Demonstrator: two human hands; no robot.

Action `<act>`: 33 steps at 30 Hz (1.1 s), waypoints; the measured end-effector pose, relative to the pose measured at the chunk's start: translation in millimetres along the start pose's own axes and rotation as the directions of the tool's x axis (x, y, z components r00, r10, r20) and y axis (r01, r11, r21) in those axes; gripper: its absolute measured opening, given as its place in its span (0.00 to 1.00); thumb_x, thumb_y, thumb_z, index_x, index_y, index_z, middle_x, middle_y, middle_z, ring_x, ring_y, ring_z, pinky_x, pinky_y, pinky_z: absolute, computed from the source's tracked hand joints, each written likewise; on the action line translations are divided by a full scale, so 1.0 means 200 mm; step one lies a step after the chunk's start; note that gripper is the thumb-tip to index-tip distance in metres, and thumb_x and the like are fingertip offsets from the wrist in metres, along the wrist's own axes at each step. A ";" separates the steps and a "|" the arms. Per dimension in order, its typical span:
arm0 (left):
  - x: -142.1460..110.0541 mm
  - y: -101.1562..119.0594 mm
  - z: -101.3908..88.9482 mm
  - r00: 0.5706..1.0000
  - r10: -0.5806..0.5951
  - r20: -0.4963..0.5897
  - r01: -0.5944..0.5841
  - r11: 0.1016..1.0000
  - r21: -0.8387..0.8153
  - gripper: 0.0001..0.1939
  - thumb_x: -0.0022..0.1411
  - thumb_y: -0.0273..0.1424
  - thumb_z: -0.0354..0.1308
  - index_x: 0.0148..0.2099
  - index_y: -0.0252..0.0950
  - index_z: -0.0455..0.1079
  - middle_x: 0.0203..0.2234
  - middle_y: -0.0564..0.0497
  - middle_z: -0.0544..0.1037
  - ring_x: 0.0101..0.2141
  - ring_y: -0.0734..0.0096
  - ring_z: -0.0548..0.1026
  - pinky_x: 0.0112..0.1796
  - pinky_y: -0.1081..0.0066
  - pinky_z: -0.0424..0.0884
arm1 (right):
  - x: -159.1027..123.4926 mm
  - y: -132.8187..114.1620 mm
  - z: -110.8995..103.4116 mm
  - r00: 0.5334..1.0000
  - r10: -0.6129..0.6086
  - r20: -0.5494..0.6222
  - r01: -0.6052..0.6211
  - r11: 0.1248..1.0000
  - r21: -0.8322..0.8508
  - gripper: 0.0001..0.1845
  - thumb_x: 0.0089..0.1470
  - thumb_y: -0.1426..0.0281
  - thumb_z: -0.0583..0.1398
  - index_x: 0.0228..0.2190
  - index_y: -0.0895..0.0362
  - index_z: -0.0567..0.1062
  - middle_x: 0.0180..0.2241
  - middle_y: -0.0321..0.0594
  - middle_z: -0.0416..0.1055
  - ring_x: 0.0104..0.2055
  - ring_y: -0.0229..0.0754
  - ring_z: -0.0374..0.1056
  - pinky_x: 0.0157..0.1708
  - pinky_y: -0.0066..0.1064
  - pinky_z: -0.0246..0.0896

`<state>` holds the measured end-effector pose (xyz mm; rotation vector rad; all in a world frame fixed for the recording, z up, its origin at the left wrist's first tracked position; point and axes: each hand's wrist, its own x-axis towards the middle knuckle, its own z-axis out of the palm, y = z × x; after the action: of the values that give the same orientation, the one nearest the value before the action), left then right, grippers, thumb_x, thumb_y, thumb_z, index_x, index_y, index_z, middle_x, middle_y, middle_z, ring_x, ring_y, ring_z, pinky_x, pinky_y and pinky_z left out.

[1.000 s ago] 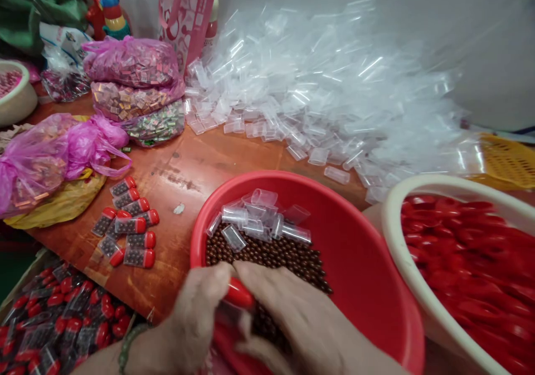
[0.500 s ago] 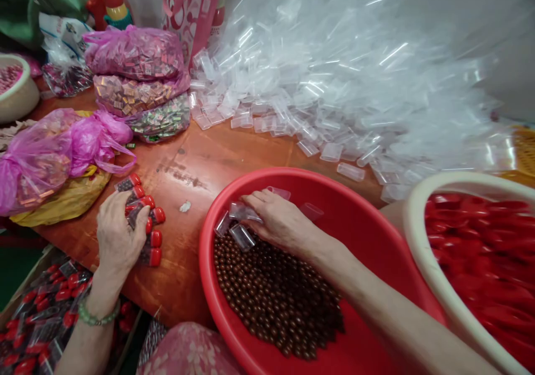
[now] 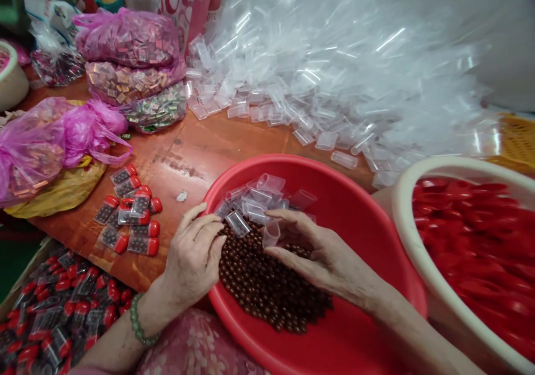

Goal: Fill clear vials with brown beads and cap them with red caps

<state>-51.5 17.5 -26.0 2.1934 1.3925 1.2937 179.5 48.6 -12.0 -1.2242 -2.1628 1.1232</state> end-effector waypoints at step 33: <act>-0.01 -0.04 0.03 0.997 -0.037 0.067 0.040 0.998 -0.041 0.06 0.59 0.22 0.56 0.38 0.34 0.72 0.36 0.46 0.81 0.49 0.59 0.72 0.51 0.50 0.69 | 0.04 0.08 0.25 0.745 -0.059 0.665 0.448 0.782 -0.433 0.13 0.46 0.84 0.57 0.35 0.61 0.73 0.35 0.43 0.72 0.38 0.44 0.68 0.40 0.33 0.63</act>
<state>-52.3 22.1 -34.7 2.1510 1.3629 1.2142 149.4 37.8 -54.6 -0.7185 -3.2508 0.8337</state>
